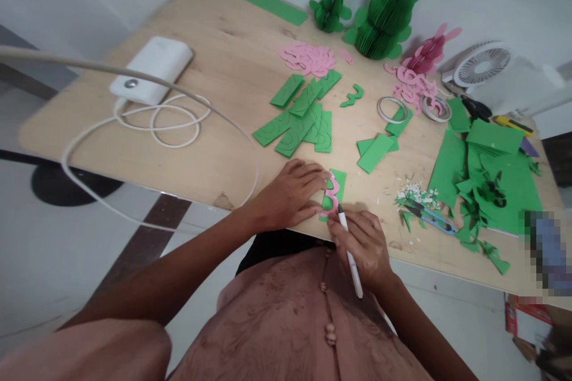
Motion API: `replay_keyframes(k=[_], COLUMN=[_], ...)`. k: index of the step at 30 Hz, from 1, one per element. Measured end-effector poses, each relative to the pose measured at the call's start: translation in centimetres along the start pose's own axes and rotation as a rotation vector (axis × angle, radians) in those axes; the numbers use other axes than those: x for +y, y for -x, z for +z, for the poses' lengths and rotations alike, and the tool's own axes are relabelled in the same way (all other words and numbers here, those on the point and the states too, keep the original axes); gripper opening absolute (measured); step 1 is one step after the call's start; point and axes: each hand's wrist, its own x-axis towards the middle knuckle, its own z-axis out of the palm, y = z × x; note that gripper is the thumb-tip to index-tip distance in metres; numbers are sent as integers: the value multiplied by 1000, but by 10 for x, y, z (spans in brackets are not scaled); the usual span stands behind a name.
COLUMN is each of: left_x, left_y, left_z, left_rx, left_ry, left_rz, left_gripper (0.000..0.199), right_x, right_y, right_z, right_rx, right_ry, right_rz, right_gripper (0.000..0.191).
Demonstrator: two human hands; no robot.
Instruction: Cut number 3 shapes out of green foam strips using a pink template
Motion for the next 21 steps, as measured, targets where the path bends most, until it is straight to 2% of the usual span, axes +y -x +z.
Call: replay_keyframes(k=[21], left_x=[0], left_y=[0], left_z=[-1], left_rx=[12], left_ry=[11], left_rz=[3], left_gripper=[34], right_x=[0], right_y=[-1], right_z=[-1], right_rx=[-12], right_ry=[-28], right_rz=[14], right_gripper=[35])
